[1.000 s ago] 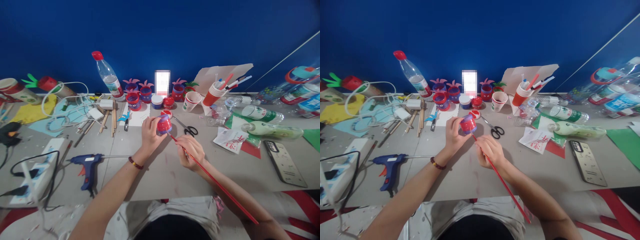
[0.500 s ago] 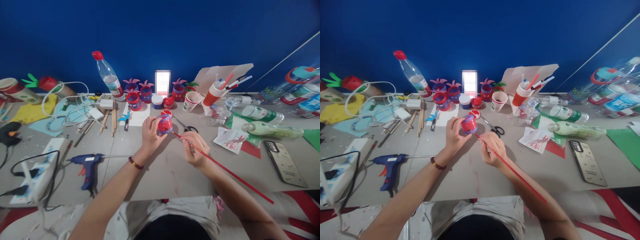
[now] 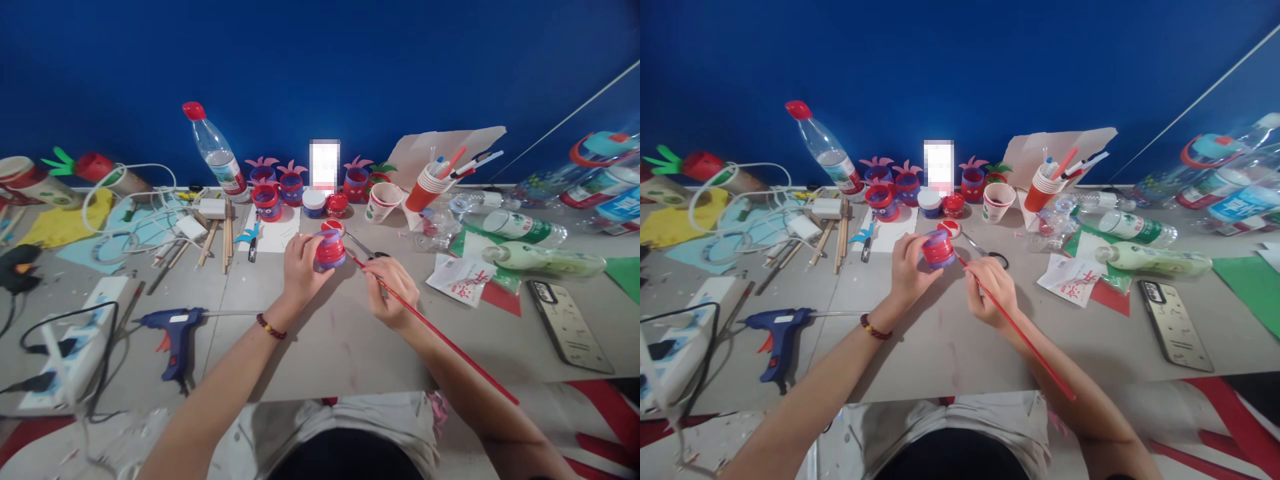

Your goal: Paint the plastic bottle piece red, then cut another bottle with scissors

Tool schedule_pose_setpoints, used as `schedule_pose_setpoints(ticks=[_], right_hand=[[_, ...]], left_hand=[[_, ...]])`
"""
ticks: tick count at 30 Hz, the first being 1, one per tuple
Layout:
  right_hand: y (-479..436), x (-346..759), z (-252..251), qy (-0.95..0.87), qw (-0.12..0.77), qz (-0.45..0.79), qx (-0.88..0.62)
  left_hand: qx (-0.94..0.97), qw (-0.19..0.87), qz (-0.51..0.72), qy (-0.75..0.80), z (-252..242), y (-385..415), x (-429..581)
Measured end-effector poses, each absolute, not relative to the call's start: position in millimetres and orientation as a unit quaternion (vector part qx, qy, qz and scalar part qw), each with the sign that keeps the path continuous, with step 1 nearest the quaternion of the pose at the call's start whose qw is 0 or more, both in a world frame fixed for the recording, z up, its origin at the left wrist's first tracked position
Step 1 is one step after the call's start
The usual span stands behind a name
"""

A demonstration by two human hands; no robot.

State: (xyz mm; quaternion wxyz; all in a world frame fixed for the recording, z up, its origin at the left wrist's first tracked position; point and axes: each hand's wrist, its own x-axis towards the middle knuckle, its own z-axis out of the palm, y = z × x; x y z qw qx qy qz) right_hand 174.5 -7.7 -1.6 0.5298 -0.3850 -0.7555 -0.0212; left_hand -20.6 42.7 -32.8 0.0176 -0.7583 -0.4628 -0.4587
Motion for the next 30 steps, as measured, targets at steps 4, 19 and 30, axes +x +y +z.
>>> schedule_pose_setpoints(ticks=[4,19,30], right_hand=[[-12,169,-1,-0.761,0.534,-0.024,-0.368],[-17,162,10,-0.781,0.531,0.02,-0.327],[-10,174,15,-0.72,0.574,0.044,-0.388]], left_hand=[[-0.763,0.017,-0.454,-0.459,-32,41,-21],[-0.776,0.048,-0.43,-0.459,-35,42,-19],[-0.774,0.05,-0.464,-0.427,-34,42,-20]])
